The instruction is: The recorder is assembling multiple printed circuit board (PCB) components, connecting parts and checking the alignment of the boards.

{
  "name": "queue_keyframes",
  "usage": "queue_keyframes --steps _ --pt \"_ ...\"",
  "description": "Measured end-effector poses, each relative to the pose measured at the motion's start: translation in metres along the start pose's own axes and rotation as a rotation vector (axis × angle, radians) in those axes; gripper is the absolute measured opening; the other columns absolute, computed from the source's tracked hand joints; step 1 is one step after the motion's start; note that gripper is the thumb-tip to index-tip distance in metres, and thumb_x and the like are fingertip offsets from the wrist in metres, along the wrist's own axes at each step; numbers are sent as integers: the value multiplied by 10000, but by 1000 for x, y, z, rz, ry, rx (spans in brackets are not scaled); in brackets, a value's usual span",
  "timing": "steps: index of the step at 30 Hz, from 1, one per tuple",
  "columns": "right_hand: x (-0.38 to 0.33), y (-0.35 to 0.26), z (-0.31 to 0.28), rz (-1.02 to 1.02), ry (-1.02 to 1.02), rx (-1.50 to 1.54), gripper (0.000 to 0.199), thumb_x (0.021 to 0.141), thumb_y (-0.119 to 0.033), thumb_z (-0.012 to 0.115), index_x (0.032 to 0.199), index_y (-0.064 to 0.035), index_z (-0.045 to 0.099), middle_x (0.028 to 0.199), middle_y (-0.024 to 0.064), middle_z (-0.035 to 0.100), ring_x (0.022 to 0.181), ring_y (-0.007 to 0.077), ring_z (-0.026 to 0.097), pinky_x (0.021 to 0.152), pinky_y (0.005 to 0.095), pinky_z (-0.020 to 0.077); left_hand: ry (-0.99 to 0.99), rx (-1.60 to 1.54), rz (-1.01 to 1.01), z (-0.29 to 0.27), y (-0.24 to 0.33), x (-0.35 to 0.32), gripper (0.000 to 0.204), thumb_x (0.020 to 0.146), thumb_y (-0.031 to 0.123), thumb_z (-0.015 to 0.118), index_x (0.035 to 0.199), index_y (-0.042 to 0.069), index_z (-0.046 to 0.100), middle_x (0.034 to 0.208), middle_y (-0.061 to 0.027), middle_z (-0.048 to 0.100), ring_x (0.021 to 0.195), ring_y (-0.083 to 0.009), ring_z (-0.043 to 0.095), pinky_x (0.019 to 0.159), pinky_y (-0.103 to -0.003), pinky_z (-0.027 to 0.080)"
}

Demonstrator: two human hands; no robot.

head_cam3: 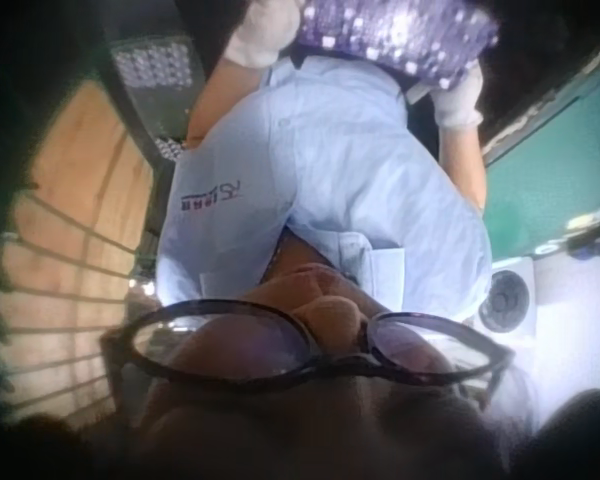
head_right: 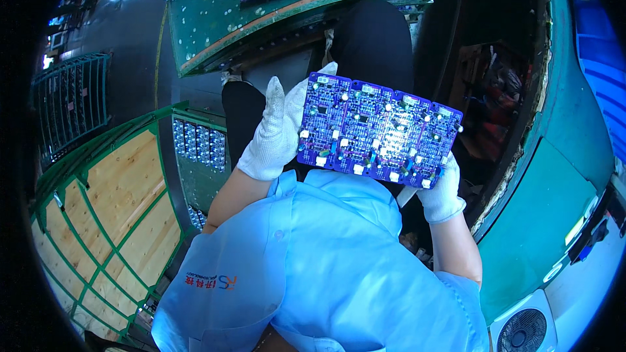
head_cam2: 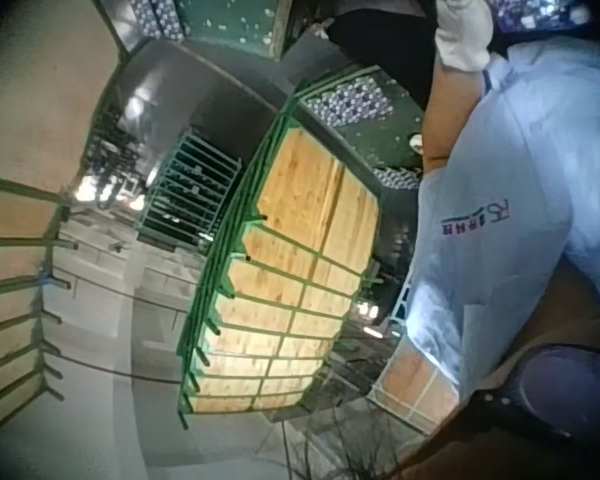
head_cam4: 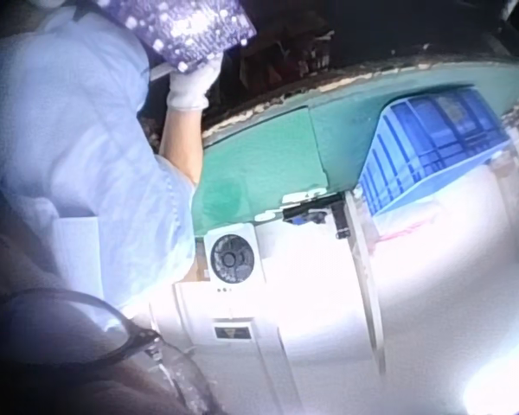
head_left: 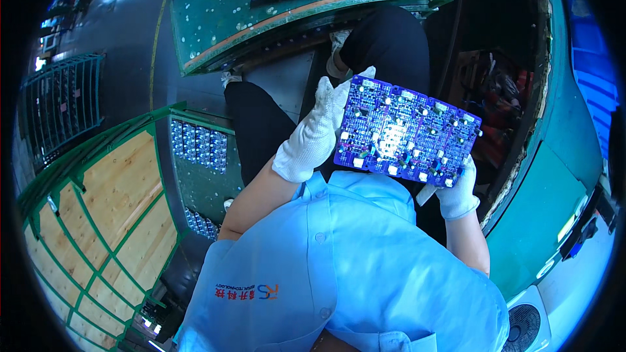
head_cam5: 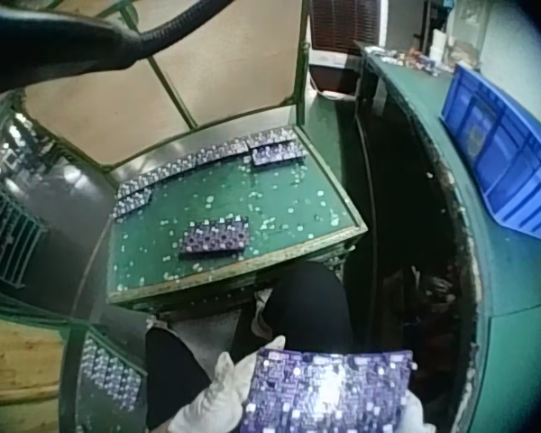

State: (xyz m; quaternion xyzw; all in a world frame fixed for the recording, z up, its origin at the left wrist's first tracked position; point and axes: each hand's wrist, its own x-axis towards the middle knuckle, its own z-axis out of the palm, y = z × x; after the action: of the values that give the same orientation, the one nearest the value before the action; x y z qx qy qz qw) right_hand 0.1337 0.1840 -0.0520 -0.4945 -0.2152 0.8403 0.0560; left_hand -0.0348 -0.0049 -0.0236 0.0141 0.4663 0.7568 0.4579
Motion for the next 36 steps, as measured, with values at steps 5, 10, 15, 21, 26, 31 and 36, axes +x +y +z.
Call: queue_keyframes --steps 5,10,15,21,26,31,36 --pt "1 1 0 -20 17 -64 337 911 -219 287 1104 -35 493 1056 132 570 949 250 576 802 407 490 4 -55 -42 0 2 -1 881 803 692 164 1341 -3 230 1329 -128 355 1209 -211 382 1019 -341 285" --pt "3 2 -4 -7 31 -33 336 876 -208 346 1108 -23 504 1043 137 578 926 262 583 796 405 488 -63 -52 -53 -4 4 0 828 808 676 147 1347 57 255 1347 -84 338 1208 -178 375 1005 -316 311" --pt "5 1 -8 28 40 7 336 884 -196 323 1109 -20 500 1042 140 577 928 259 581 801 409 487 -7 -21 -51 2 6 -1 839 810 676 161 1345 35 243 1315 -124 374 1190 -208 401 991 -329 334" --pt "2 -3 -4 71 -110 1 321 889 -200 375 1130 -14 477 1066 126 565 956 232 569 828 377 472 -1 -43 -44 1 6 0 837 810 677 190 1332 29 274 1285 -132 408 1162 -205 430 974 -326 353" --pt "2 0 -14 30 -142 -40 289 902 -230 434 1115 -39 473 1082 101 555 948 197 570 813 336 482 89 -20 -33 6 2 2 803 844 636 147 1312 2 301 1246 -129 451 1120 -197 469 969 -335 360" --pt "-5 -4 -1 65 -217 17 370 880 -273 471 1148 -17 457 1083 119 556 967 211 566 841 360 467 74 -27 -39 1 0 4 796 835 646 172 1312 26 317 1266 -116 433 1132 -191 459 969 -317 361" --pt "-5 -6 1 86 -248 3 399 864 -289 496 1148 -11 464 1072 128 566 960 210 577 838 360 473 77 -110 -55 1 -2 6 773 847 629 176 1310 26 319 1262 -116 437 1119 -193 472 960 -327 377"
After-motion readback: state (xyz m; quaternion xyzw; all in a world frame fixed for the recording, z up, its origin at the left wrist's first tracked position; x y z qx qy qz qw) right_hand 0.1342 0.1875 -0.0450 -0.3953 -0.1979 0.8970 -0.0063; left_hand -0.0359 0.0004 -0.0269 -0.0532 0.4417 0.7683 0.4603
